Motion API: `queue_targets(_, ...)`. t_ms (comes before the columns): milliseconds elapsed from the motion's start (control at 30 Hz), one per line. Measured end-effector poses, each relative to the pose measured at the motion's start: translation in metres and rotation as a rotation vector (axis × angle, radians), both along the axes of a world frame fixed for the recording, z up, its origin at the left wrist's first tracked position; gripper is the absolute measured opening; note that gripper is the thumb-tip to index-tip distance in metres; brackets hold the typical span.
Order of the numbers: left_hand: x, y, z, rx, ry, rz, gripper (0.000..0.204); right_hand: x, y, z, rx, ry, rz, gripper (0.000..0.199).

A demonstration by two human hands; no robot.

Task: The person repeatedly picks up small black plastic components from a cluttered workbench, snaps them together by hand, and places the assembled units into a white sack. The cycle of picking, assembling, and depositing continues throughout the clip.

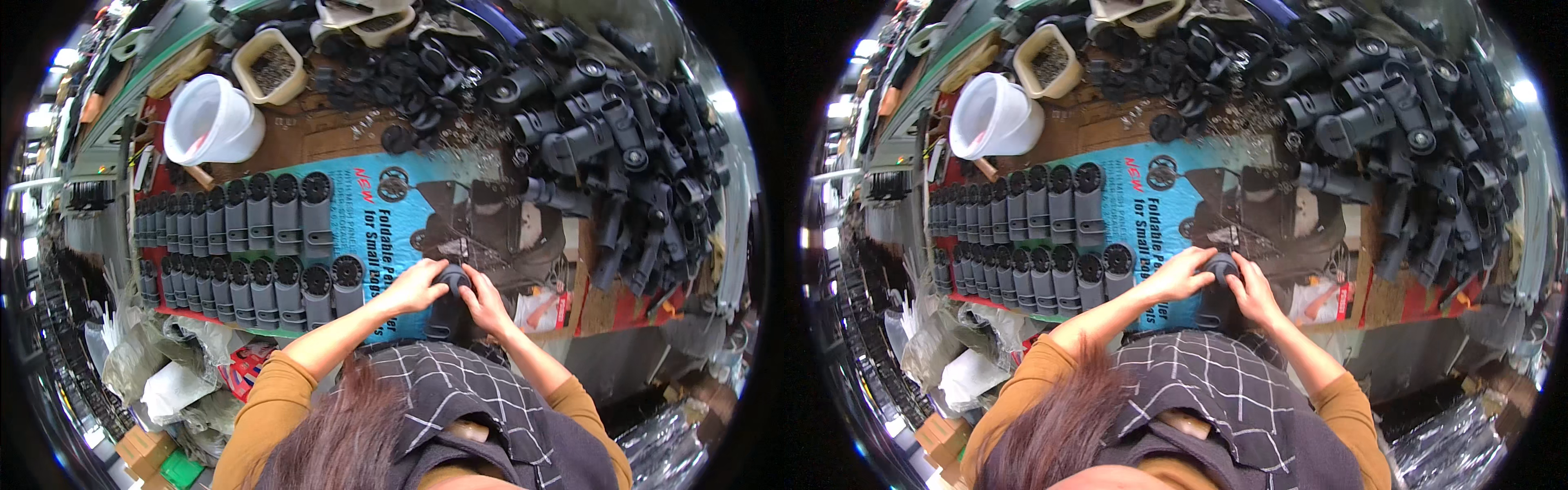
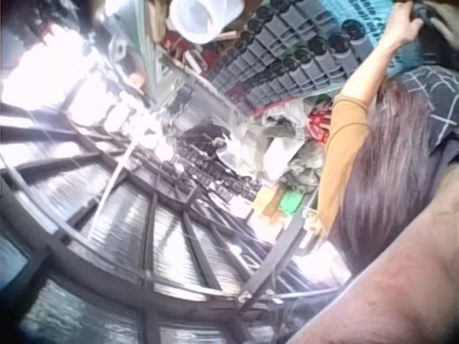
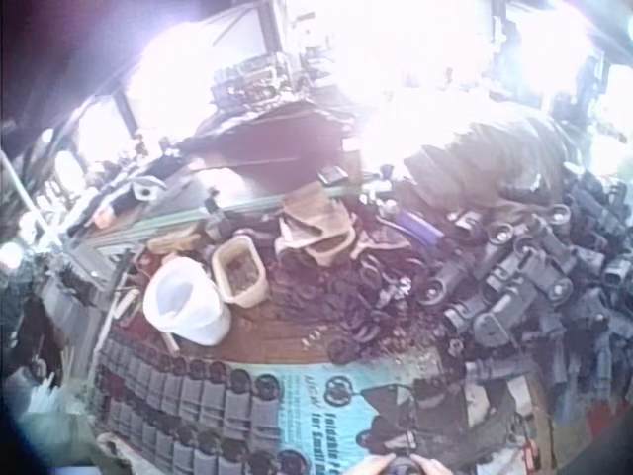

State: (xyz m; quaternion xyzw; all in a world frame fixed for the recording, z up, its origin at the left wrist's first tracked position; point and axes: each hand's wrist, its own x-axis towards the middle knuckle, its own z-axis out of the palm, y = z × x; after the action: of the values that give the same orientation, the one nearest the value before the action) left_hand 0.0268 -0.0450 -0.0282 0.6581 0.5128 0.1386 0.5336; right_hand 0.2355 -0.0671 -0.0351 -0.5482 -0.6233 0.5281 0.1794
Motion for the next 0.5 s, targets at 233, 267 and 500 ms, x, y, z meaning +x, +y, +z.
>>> queue_targets(233, -0.001, 0.017, 0.002, -0.039, 0.065, -0.081, 0.050, -0.001, 0.012, 0.001, -0.188, -0.018, -0.043, 0.049)
queue_targets(267, 0.001, 0.019, 0.002, -0.072, 0.081, -0.122, 0.050, -0.002, 0.014, 0.002, -0.222, 0.038, -0.065, 0.046)
queue_targets(500, 0.009, 0.030, -0.006, -0.164, 0.100, -0.155, 0.061, -0.008, 0.016, -0.004, -0.255, 0.013, -0.204, 0.035)
